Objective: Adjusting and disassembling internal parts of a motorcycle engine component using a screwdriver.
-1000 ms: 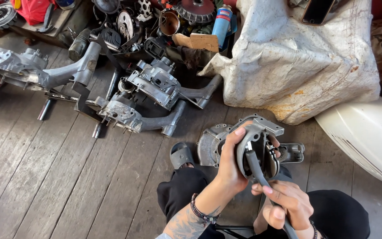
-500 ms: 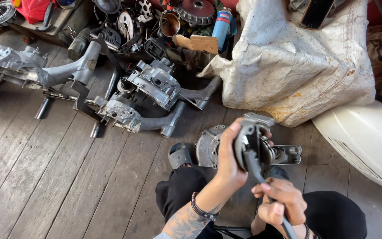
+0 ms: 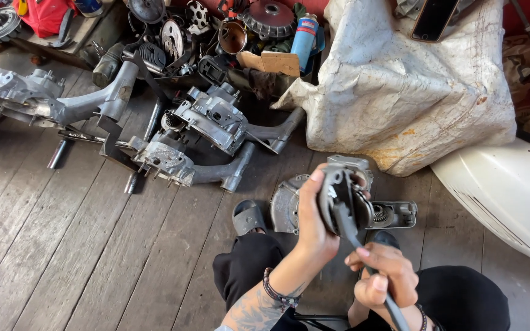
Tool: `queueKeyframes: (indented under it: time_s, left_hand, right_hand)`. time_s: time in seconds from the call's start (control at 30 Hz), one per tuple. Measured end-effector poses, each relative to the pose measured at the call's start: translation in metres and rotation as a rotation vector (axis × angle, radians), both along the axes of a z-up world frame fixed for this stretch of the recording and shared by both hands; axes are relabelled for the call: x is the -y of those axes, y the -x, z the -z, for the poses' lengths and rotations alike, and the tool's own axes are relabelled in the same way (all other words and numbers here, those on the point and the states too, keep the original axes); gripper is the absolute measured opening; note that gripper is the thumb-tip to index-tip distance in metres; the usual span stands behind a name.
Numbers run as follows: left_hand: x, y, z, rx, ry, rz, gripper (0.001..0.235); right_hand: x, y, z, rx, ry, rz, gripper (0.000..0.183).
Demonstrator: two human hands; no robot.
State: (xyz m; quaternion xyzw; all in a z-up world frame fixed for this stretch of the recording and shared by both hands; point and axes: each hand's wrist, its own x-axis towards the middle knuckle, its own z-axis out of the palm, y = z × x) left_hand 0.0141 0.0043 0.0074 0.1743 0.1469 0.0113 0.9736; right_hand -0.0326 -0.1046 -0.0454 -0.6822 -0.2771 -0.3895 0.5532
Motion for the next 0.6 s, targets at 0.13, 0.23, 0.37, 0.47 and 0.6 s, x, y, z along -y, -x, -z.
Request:
queueKeyframes:
  time_s: [0.13, 0.23, 0.37, 0.47, 0.6]
  left_hand:
    - [0.006, 0.008, -0.012, 0.106, -0.269, 0.043, 0.036]
    - [-0.002, 0.001, 0.002, 0.085, -0.107, 0.034, 0.033]
    - [-0.02, -0.004, -0.003, 0.019, 0.065, 0.017, 0.035]
    - [-0.026, -0.004, 0.003, 0.064, 0.092, 0.098, 0.041]
    - [-0.025, -0.005, 0.001, 0.011, 0.083, 0.13, 0.051]
  right_hand:
    - [-0.003, 0.0, -0.005, -0.089, -0.125, 0.176, 0.051]
    - [0.002, -0.001, -0.012, -0.015, -0.041, 0.052, 0.043]
    - [0.019, 0.001, -0.038, -0.125, -0.018, -0.205, 0.037]
    - [0.053, 0.006, -0.043, -0.326, -0.102, -0.428, 0.017]
    - [0.057, -0.005, -0.068, -0.43, -0.033, -0.693, 0.027]
